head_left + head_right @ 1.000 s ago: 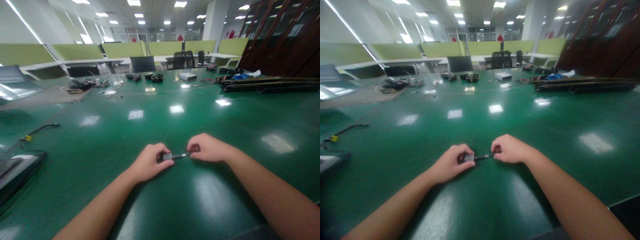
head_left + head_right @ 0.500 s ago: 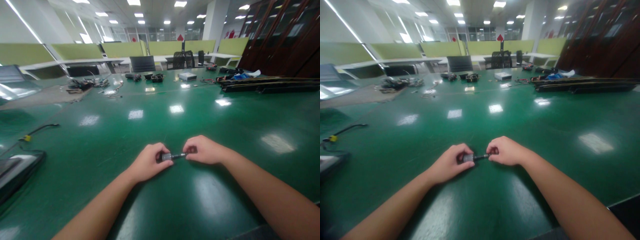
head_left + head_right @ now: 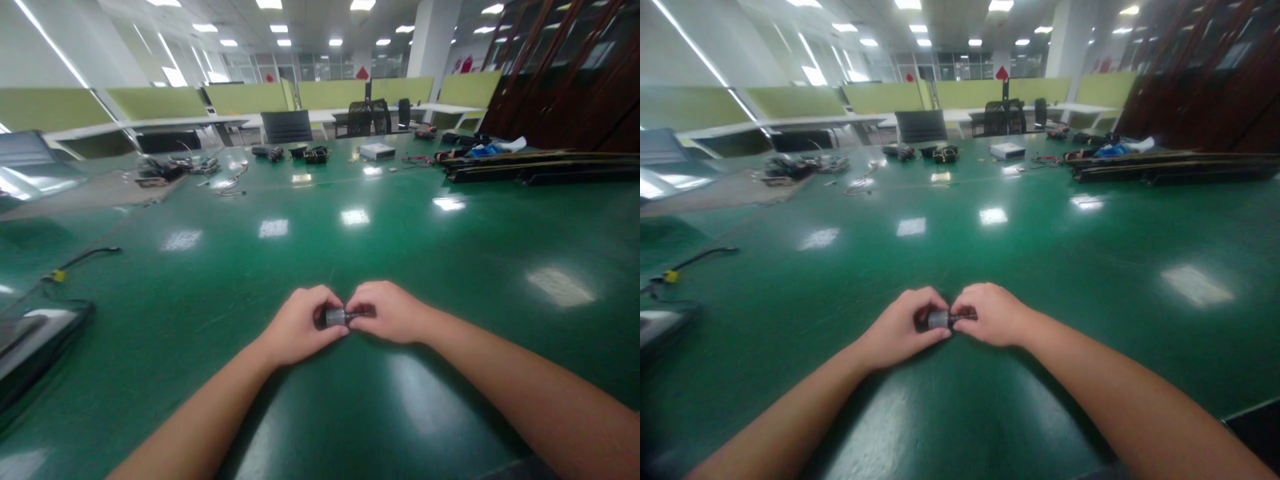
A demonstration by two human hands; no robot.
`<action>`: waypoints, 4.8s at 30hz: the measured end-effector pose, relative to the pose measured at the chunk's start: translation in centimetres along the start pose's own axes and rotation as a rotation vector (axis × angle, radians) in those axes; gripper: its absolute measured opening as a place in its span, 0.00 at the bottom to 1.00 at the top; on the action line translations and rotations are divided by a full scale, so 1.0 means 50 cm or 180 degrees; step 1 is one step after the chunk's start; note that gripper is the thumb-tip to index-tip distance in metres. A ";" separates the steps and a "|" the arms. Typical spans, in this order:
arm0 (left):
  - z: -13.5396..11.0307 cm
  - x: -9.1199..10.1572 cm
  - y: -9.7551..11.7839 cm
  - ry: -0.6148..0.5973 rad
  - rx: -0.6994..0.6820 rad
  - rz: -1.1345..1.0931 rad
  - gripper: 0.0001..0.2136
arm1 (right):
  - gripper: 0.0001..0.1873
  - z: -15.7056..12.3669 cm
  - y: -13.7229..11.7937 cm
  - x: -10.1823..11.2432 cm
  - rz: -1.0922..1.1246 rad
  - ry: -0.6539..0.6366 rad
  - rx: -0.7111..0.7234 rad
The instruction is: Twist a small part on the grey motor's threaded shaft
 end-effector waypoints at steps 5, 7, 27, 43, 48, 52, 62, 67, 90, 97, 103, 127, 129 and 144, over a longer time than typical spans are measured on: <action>0.001 0.005 0.011 -0.0040 -0.0072 -0.0021 0.13 | 0.07 -0.003 0.003 0.006 0.0025 0.0013 0.0016; 0.001 0.005 0.011 -0.0070 -0.0070 -0.0056 0.10 | 0.06 -0.003 0.001 0.006 0.0023 0.0007 0.0004; 0.002 0.002 0.006 -0.0113 -0.0042 -0.0051 0.09 | 0.06 -0.002 -0.006 0.009 -0.0033 -0.0002 0.0104; 0.002 0.002 0.004 -0.0075 -0.0032 -0.0060 0.10 | 0.06 -0.007 -0.001 0.017 -0.0122 -0.0123 0.0021; 0.001 0.003 0.000 -0.0095 -0.0003 -0.0014 0.10 | 0.05 -0.010 0.006 0.021 -0.0128 -0.0066 0.0015; 0.000 0.004 0.000 -0.0096 -0.0012 -0.0021 0.10 | 0.05 -0.011 0.010 0.024 -0.0136 -0.0058 -0.0006; -0.002 0.003 -0.005 -0.0079 0.0081 -0.0013 0.11 | 0.05 -0.014 0.018 0.028 -0.0208 -0.0139 -0.0036; -0.002 0.003 -0.005 -0.0091 0.0068 -0.0019 0.11 | 0.05 -0.017 0.024 0.034 -0.0228 -0.0144 -0.0087; -0.007 0.006 -0.008 -0.0092 0.0122 -0.0074 0.11 | 0.06 -0.030 0.066 0.067 -0.0274 -0.0402 -0.0457; -0.002 0.008 -0.005 0.0049 0.0055 -0.0083 0.10 | 0.04 -0.010 0.024 0.026 -0.0079 -0.0044 -0.0254; 0.001 0.009 0.005 0.0117 -0.0032 -0.0031 0.11 | 0.05 0.004 0.001 -0.002 -0.0056 0.0074 -0.0062; 0.002 -0.001 0.003 -0.0034 0.0041 -0.0112 0.09 | 0.05 -0.007 -0.005 0.006 -0.0087 0.0034 0.0084; 0.002 -0.001 0.004 -0.0032 0.0044 -0.0109 0.09 | 0.05 -0.007 -0.004 0.007 -0.0088 0.0018 0.0079; 0.000 -0.004 0.002 -0.0114 0.0066 -0.0033 0.10 | 0.05 -0.012 -0.002 0.007 -0.0205 -0.0085 0.0141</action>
Point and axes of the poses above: each hand's wrist, its own z-axis towards the middle knuckle, its own x-axis out of the back of the hand, y = z × x, the point moved 9 cm from there along z, towards the middle knuckle, and after that the axes turned 10 degrees about y, right-handed, at the moved point
